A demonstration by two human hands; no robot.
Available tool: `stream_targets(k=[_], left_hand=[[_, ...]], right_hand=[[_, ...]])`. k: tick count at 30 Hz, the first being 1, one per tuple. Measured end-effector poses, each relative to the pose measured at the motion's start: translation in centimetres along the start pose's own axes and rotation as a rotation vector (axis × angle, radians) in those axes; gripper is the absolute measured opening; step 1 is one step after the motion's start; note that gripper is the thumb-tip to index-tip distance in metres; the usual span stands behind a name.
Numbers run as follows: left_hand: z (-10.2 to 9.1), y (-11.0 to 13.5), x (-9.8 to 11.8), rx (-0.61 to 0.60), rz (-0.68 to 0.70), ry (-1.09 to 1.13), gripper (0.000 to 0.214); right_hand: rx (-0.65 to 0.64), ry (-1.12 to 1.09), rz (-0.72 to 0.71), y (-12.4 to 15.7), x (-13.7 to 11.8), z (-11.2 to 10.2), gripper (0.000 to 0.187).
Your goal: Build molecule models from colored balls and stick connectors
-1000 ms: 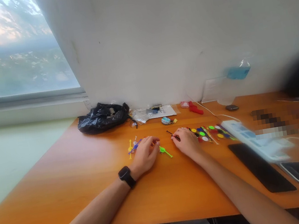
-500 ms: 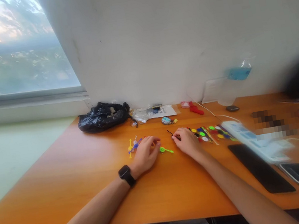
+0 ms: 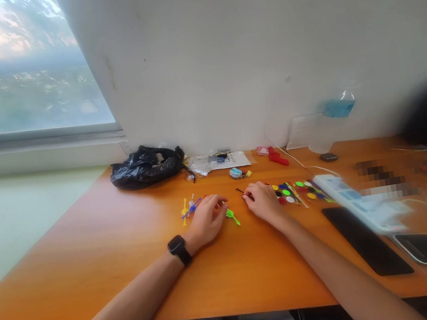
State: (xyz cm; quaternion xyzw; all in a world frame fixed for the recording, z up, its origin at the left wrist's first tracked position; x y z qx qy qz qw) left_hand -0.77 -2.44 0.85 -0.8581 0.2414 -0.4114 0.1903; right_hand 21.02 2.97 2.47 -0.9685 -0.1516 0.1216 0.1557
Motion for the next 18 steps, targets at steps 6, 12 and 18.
stream_targets(k=[6,12,18], left_hand=[[0.0,0.1,0.0,0.01,0.002,-0.001,0.013],[0.0,0.1,-0.1,0.01,-0.006,-0.003,0.013],[0.1,0.0,-0.2,0.013,-0.004,-0.015,0.013]], right_hand=[[-0.034,-0.051,0.04,-0.2,0.0,-0.2,0.017],[-0.041,-0.102,0.101,-0.3,0.5,-0.1,0.015],[-0.04,-0.163,0.14,-0.3,1.2,0.4,0.013]])
Point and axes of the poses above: each hand's wrist, its own y-axis away from the middle knuckle, its own z-axis out of the palm, x = y × z, the point moved 1 cm from there along -y, towards the middle knuckle, and after that the axes turned 1 degree about z, right-handed, at the moved point
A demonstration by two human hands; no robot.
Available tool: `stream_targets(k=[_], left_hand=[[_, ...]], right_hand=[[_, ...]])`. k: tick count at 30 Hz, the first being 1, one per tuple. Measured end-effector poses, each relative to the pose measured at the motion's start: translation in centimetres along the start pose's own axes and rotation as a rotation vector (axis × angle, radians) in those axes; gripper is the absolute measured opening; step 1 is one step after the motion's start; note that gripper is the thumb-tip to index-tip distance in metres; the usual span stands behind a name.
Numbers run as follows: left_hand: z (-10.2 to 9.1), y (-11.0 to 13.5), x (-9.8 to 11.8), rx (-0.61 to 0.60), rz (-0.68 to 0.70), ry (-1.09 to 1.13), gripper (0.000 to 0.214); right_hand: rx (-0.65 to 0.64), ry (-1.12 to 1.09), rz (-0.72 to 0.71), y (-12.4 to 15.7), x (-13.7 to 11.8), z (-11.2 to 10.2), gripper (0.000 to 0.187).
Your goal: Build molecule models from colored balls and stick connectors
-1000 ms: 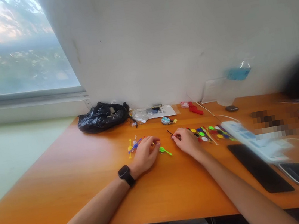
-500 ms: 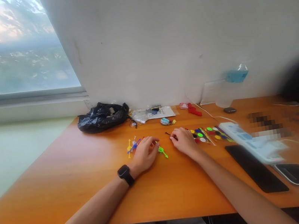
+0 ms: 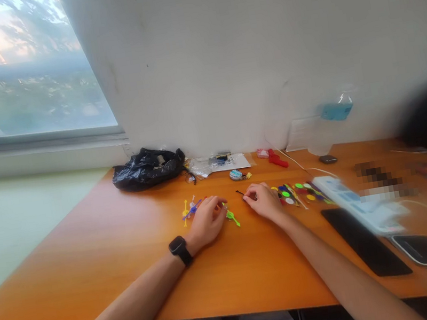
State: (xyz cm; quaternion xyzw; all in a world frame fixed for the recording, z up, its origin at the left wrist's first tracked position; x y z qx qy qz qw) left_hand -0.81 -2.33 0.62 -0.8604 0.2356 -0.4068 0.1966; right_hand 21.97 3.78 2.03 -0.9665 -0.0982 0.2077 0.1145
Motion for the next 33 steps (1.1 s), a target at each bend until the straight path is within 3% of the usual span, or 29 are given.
stream_targets(k=[9,15,19,24,27,30,33], left_hand=[[0.0,0.1,0.0,-0.019,0.013,-0.011,0.015],[0.3,0.5,0.6,-0.208,0.195,-0.103,0.037],[0.9,0.4,0.3,-0.269,0.225,-0.188,0.016],[0.2,0.0,-0.3,-0.152,0.106,-0.346,0.017],[-0.8,-0.1,-0.5,0.006,0.02,-0.443,0.015],[-1.4,-0.2,-0.5,0.131,-0.015,-0.421,0.022],[-1.3,-0.2,0.0,0.141,0.023,-0.343,0.025]], right_hand=[[0.012,-0.016,0.01,0.0,0.1,0.2,0.011],[0.043,0.024,-0.03,0.5,-0.2,0.4,0.013],[0.09,0.06,-0.074,0.9,-0.3,0.8,0.01],[0.124,0.067,-0.128,0.9,0.1,1.0,0.013],[0.14,0.036,-0.142,0.7,0.3,1.1,0.013],[0.155,0.002,-0.175,0.6,0.4,1.1,0.013],[0.16,-0.04,-0.197,0.4,0.5,1.1,0.014]])
Point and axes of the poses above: each hand's wrist, its own y-axis away from the middle knuckle, its own z-axis out of the palm, x = y × z, the point moved 1 cm from there along -y, towards the middle knuckle, and after that the axes turned 1 degree about z, right-handed, at the moved point
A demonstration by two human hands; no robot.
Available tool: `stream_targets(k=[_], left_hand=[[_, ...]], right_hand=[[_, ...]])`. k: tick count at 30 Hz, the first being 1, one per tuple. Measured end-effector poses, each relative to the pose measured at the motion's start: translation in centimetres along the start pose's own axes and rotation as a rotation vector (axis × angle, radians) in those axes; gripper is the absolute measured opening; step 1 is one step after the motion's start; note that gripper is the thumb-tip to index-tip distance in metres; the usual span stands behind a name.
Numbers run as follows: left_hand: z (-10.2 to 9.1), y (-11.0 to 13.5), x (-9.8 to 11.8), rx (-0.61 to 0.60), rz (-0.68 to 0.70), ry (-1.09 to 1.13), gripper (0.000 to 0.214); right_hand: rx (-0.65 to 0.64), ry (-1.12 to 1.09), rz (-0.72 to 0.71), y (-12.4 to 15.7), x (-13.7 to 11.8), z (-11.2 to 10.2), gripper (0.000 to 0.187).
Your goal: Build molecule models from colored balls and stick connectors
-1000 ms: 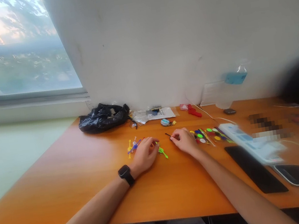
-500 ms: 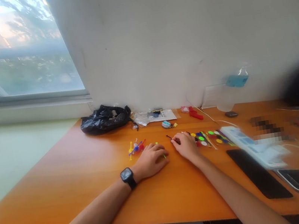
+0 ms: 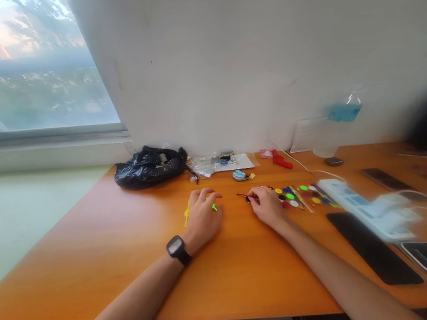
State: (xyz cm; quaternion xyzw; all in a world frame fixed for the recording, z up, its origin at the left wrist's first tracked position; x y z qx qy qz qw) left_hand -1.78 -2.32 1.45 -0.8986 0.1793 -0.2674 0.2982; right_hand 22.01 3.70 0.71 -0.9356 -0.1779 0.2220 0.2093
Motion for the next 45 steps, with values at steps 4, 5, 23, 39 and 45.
stream_targets(k=[4,5,23,39,45], left_hand=[[0.4,0.3,0.7,-0.069,0.067,0.06,0.027],[0.5,0.3,0.8,-0.091,0.083,0.077,0.027],[0.8,0.5,0.5,-0.163,0.093,0.177,0.025],[1.0,0.5,0.5,-0.178,0.096,0.182,0.019],[1.0,0.5,0.3,-0.178,0.095,0.186,0.015]], right_hand=[[-0.026,-0.046,0.055,-0.2,0.4,-0.2,0.014],[-0.033,-0.056,0.064,-0.2,0.4,-0.2,0.014],[-0.007,-0.128,0.127,-0.1,0.8,0.2,0.012],[-0.107,0.27,0.06,0.9,-1.9,-0.1,0.005],[-0.138,0.288,0.004,0.7,-1.7,0.4,0.009]])
Point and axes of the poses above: each hand's wrist, its own y-axis away from the middle knuckle, its own z-axis out of the palm, x = y × z, the point moved 1 cm from there along -y, towards the middle knuckle, and after that the axes turned 1 degree about z, right-handed, at the moved point
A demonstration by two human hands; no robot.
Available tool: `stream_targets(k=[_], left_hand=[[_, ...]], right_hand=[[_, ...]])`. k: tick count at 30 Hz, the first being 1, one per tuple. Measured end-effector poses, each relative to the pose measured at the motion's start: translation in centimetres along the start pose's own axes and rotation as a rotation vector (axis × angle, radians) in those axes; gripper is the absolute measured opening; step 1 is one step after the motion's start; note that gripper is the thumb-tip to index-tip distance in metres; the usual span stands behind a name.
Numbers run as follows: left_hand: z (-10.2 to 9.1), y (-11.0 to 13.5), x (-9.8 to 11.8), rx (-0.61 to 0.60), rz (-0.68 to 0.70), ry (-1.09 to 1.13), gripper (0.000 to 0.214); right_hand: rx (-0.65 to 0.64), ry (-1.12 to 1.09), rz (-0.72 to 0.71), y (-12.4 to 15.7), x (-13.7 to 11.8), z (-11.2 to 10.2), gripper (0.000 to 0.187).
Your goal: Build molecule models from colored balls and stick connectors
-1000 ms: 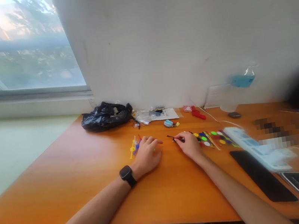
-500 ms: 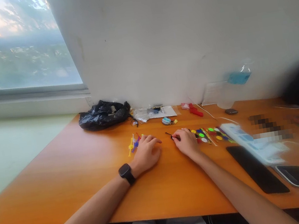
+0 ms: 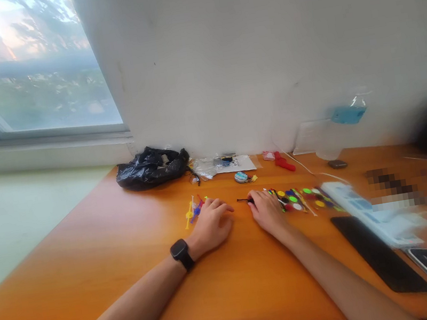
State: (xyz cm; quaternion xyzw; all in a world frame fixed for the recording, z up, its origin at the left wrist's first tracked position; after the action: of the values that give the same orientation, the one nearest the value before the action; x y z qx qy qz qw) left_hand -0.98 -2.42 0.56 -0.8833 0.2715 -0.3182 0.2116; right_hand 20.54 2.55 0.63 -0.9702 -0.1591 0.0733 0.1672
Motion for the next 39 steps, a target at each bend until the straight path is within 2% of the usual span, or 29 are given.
stream_targets(k=[7,11,13,15,17,19,27,34,36,39], left_hand=[[-0.2,0.0,0.2,-0.013,-0.005,-0.015,0.017],[-0.3,0.0,0.2,0.005,0.008,-0.012,0.017],[-0.4,0.0,0.2,0.021,-0.001,-0.015,0.022],[-0.4,0.0,0.3,0.036,-0.014,-0.02,0.027],[-0.4,0.0,0.3,0.042,-0.019,-0.028,0.027],[-0.4,0.0,0.3,0.038,-0.014,-0.039,0.024],[0.0,0.0,0.0,-0.014,-0.012,-0.067,0.017],[-0.8,-0.1,0.4,-0.046,-0.141,-0.168,0.016],[-0.9,-0.1,0.3,-0.048,-0.155,-0.183,0.017],[-0.9,-0.2,0.1,-0.039,-0.177,-0.213,0.019]], right_hand=[[0.056,-0.001,-0.036,0.0,0.0,-0.3,0.015],[0.149,-0.212,-0.038,0.0,-0.1,-1.8,0.013],[0.084,-0.395,-0.075,0.2,-0.3,-2.2,0.01],[-0.057,-0.547,-0.13,0.5,-0.7,-2.3,0.01],[-0.18,-0.63,-0.172,0.8,-1.1,-2.1,0.01],[-0.226,-0.669,-0.189,1.0,-1.4,-1.9,0.009],[-0.182,-0.711,-0.144,0.8,-1.0,-0.9,0.012],[-0.181,-0.672,-0.142,0.7,-0.8,-0.6,0.016],[-0.132,-0.686,-0.088,0.7,-0.6,-1.0,0.023],[-0.018,-0.73,0.067,0.3,-0.1,-2.1,0.034]])
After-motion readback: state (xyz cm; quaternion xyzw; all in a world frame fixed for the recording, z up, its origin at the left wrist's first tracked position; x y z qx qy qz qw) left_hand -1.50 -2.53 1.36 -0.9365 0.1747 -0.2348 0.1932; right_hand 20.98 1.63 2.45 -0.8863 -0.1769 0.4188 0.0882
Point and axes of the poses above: each hand's wrist, its own y-axis away from the middle knuckle, its own z-axis out of the palm, x = y × z, the point moved 1 cm from there along -y, towards the middle knuckle, and after that the axes turned 1 degree about z, right-handed, at the moved point
